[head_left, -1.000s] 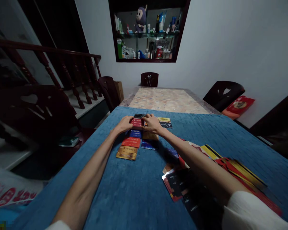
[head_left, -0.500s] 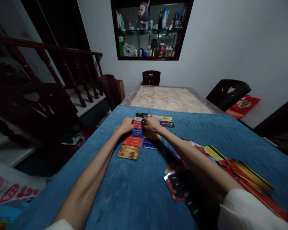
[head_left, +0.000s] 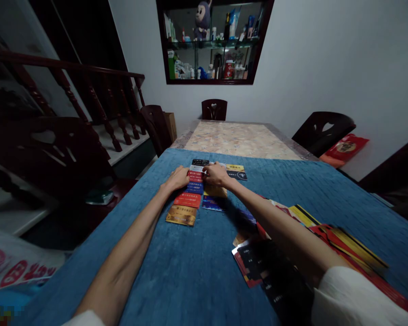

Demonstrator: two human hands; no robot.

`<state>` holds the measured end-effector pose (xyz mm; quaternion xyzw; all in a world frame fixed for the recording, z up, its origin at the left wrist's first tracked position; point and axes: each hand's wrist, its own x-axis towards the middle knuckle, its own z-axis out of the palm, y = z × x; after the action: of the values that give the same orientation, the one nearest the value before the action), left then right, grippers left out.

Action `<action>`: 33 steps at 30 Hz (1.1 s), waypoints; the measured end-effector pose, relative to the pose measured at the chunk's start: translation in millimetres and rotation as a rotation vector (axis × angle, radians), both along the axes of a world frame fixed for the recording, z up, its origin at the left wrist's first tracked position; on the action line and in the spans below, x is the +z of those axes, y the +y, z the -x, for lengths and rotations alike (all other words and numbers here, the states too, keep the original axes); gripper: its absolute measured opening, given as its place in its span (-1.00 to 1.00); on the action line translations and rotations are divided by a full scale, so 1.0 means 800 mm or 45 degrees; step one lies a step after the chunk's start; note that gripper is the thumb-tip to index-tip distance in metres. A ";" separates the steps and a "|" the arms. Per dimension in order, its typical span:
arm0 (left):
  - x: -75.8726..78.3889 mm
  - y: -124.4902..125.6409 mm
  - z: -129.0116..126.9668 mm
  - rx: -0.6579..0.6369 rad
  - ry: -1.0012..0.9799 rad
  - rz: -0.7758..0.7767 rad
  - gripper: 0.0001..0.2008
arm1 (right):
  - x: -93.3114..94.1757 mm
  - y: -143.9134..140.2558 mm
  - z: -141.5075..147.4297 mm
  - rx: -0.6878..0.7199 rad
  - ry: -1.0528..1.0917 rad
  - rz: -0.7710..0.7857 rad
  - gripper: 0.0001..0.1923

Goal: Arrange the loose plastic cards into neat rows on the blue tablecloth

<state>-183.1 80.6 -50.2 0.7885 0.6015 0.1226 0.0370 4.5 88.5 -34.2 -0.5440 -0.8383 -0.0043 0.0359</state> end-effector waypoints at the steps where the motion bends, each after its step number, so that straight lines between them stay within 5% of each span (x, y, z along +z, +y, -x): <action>1: 0.000 0.000 0.000 -0.002 0.001 0.005 -0.71 | 0.001 -0.001 -0.001 -0.003 -0.008 0.004 -0.61; 33: 0.002 0.001 -0.009 0.033 -0.039 0.072 -0.73 | 0.016 -0.008 0.005 0.023 -0.064 0.143 -0.63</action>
<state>-175.6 81.4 -48.4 0.7774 0.6142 0.1181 0.0668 0.9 82.4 -21.5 -0.5374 -0.8426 0.0295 -0.0155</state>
